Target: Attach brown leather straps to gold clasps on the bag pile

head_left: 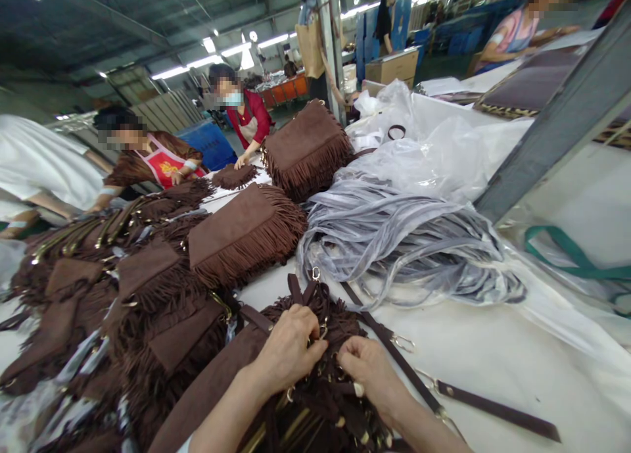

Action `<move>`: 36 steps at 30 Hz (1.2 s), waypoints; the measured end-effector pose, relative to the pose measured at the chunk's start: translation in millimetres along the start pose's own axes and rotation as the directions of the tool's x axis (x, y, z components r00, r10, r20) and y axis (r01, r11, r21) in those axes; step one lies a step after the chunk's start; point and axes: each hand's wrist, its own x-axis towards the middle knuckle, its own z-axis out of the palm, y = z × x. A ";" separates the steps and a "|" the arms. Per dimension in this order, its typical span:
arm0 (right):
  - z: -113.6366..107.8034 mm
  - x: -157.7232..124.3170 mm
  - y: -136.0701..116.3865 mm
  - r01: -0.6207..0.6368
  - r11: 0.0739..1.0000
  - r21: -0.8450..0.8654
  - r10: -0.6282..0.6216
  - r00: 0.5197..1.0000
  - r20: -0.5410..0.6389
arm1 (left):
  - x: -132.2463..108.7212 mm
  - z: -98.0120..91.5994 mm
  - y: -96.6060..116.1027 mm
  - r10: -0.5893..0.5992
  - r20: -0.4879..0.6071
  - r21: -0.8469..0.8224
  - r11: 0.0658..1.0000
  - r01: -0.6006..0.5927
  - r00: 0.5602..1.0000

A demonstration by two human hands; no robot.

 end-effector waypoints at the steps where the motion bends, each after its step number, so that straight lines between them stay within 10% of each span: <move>1: -0.6 0.0 -0.4 -0.005 1.000 0.011 0.005 1.000 0.004 | 1.1 -0.8 0.3 0.024 0.008 -0.002 1.000 -0.024 1.000; 9: 6.4 -3.3 1.4 -0.016 0.998 -0.059 0.013 0.999 -0.051 | -9.5 15.8 14.3 0.149 0.064 0.148 0.976 -0.157 0.987; 14: -28.2 -18.2 31.6 0.219 0.946 -0.239 -0.232 0.972 -0.032 | -11.8 17.3 18.5 0.097 0.091 0.164 0.980 -0.112 0.991; 19: -112.1 -34.7 108.1 0.266 0.372 -0.889 -0.691 0.719 -0.075 | -9.8 18.7 17.1 0.078 0.059 0.119 0.989 -0.084 0.995; 23: -138.8 -32.5 147.1 0.194 0.194 -0.962 -0.666 0.746 0.016 | -9.4 18.9 17.4 0.077 0.039 0.100 0.992 -0.081 0.996; 27: -139.1 -25.0 149.8 0.208 0.364 -0.908 -0.639 0.765 -0.081 | -10.3 19.0 17.0 0.078 0.025 0.079 0.994 -0.080 0.997; 32: -135.9 -33.8 104.9 0.087 0.936 -0.340 -0.172 0.959 -0.227 | -12.1 21.2 14.8 0.079 0.007 0.061 0.995 -0.079 0.997; 36: -111.5 -44.7 54.1 0.062 0.997 -0.049 -0.066 0.993 -0.094 | -11.3 21.4 15.0 0.076 0.005 0.043 0.996 -0.076 0.997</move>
